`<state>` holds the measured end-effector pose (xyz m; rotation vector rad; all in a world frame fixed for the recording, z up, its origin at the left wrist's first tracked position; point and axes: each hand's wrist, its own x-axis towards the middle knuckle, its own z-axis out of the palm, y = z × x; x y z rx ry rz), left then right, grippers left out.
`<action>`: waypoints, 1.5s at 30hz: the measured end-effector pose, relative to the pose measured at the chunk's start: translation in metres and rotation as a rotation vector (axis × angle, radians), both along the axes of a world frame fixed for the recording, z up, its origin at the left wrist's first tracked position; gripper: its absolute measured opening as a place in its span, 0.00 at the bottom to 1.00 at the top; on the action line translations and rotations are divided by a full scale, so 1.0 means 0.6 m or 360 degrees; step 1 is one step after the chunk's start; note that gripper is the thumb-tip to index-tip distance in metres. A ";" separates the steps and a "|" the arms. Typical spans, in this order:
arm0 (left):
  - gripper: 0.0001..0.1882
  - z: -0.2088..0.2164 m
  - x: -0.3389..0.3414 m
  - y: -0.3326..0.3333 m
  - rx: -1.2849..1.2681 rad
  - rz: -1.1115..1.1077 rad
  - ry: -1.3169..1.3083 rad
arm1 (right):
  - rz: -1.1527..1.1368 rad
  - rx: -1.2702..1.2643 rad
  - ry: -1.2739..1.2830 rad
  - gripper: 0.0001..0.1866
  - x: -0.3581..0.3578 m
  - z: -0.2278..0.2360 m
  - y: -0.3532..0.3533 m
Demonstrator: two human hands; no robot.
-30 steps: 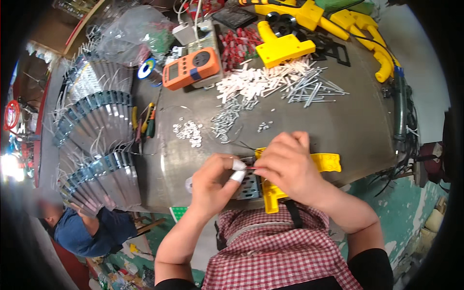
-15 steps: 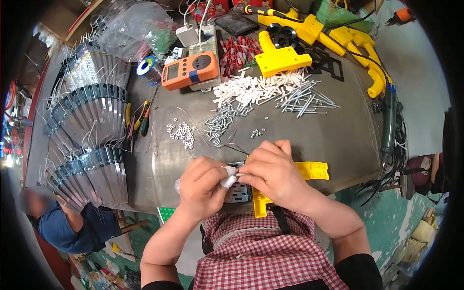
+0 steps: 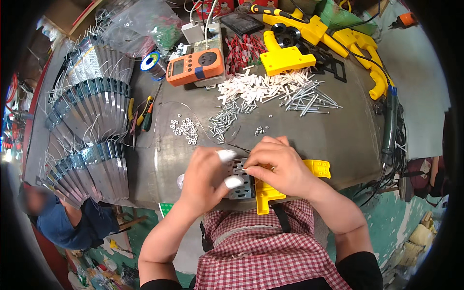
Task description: Assembling the internal wiring and plastic housing of a handheld power tool.
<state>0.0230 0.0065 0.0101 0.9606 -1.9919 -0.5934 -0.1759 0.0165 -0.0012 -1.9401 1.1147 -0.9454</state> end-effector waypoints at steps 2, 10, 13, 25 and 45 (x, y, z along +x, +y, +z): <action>0.12 -0.004 0.010 -0.010 -0.0202 -0.0114 -0.0175 | 0.0075 0.0053 0.0071 0.04 -0.003 0.006 -0.002; 0.03 -0.019 0.004 0.009 0.0353 0.0042 -0.0386 | -0.0349 -0.0883 0.0461 0.03 0.037 -0.032 0.031; 0.18 -0.023 0.021 0.025 0.0494 0.0013 -0.0298 | -0.0420 -0.0568 0.0225 0.14 -0.009 -0.010 0.044; 0.53 -0.043 0.072 0.053 0.0187 -0.0378 -0.0606 | -0.2126 0.0516 0.0482 0.14 -0.657 -0.026 0.228; 0.53 -0.050 0.070 0.059 0.0209 -0.0236 -0.0714 | -0.2158 -0.1031 0.1530 0.17 -0.688 0.102 0.095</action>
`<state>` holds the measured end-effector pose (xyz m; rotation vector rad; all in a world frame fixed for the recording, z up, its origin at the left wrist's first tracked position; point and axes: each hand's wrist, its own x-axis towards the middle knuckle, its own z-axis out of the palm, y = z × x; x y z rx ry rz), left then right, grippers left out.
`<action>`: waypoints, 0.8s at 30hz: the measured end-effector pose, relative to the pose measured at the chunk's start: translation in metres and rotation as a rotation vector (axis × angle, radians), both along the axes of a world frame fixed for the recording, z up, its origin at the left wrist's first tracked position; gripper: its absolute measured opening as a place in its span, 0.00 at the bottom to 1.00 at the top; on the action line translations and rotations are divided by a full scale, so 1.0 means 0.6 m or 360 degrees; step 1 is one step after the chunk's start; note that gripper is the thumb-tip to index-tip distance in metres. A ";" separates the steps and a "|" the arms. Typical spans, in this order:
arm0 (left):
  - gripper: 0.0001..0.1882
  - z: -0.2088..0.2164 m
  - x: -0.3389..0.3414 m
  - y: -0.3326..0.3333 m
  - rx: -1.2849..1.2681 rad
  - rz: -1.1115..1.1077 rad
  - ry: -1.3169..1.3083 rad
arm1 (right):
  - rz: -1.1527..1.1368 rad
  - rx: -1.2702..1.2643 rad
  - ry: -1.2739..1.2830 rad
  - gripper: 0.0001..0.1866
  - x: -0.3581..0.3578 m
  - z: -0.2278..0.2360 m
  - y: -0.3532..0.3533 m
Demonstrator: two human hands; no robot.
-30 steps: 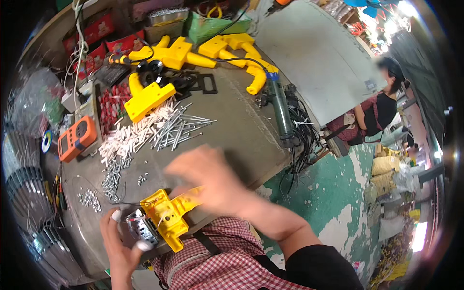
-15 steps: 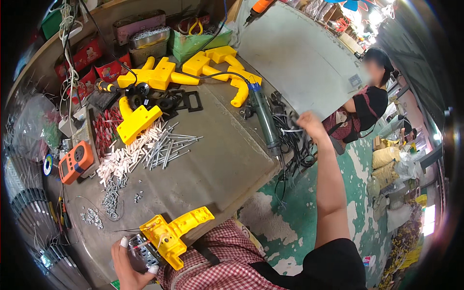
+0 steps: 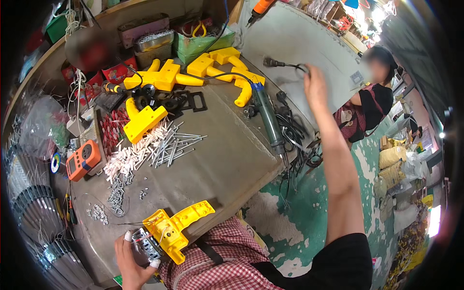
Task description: Assembling the internal wiring and plastic housing of a handheld power tool.
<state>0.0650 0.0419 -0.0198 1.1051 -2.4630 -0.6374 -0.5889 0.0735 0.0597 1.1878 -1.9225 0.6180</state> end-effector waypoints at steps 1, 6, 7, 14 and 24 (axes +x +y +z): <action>0.53 0.002 0.001 0.001 -0.0001 0.0013 -0.0007 | 0.0013 -0.0001 -0.0007 0.17 0.016 0.034 -0.009; 0.47 0.016 0.006 -0.002 0.0070 -0.0049 0.0105 | -0.0092 0.0803 -0.0255 0.25 0.018 0.178 0.010; 0.47 0.020 0.010 0.002 0.0066 -0.0006 0.0087 | 0.0154 0.0737 -0.0884 0.26 0.070 0.205 0.000; 0.45 0.169 -0.200 0.019 0.0226 -0.0708 0.0703 | 0.1639 0.0127 -0.2153 0.27 0.406 0.222 0.009; 0.25 0.163 -0.199 0.023 0.1579 -0.0835 0.0354 | 0.1819 -0.0651 -0.2445 0.26 0.329 0.099 -0.046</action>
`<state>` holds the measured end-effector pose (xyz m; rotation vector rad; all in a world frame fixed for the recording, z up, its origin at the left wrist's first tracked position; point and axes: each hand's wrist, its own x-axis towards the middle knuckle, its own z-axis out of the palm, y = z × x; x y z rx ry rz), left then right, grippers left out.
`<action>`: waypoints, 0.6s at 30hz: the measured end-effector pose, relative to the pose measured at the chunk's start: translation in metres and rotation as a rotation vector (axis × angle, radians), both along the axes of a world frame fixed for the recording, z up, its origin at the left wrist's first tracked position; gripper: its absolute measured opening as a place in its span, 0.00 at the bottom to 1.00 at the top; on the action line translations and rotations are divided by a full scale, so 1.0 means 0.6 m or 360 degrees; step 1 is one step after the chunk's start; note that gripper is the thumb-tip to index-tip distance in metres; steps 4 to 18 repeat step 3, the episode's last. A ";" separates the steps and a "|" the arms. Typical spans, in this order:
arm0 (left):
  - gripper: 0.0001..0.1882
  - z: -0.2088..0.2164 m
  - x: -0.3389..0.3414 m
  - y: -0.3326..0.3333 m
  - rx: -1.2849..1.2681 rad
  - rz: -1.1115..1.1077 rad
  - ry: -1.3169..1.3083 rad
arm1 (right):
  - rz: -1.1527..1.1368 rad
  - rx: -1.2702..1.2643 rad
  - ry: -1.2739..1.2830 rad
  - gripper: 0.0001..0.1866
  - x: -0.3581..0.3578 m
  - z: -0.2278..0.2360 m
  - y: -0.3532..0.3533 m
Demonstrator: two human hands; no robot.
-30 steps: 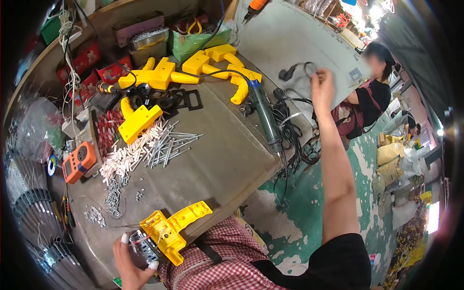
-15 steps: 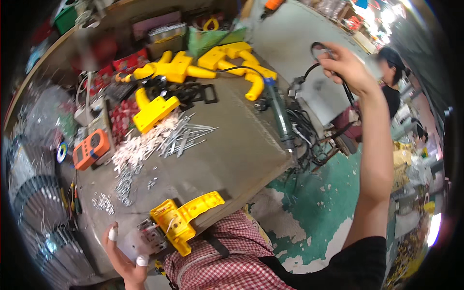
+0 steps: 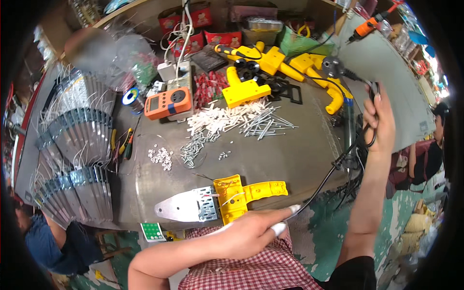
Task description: Assembling the internal wiring and plastic housing of a handheld power tool.
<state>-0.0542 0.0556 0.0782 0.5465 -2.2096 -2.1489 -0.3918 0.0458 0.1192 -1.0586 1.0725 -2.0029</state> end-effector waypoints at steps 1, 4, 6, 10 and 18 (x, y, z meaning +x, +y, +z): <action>0.25 -0.003 0.006 -0.005 -0.0004 0.0025 -0.0010 | -0.0050 0.0027 -0.0061 0.26 -0.020 -0.036 -0.004; 0.27 -0.023 0.022 -0.019 -0.0565 0.0004 -0.0234 | -0.0151 0.0130 0.0106 0.31 -0.067 -0.110 -0.016; 0.27 -0.023 0.022 -0.019 -0.0565 0.0004 -0.0234 | -0.0151 0.0130 0.0106 0.31 -0.067 -0.110 -0.016; 0.27 -0.023 0.022 -0.019 -0.0565 0.0004 -0.0234 | -0.0151 0.0130 0.0106 0.31 -0.067 -0.110 -0.016; 0.27 -0.023 0.022 -0.019 -0.0565 0.0004 -0.0234 | -0.0151 0.0130 0.0106 0.31 -0.067 -0.110 -0.016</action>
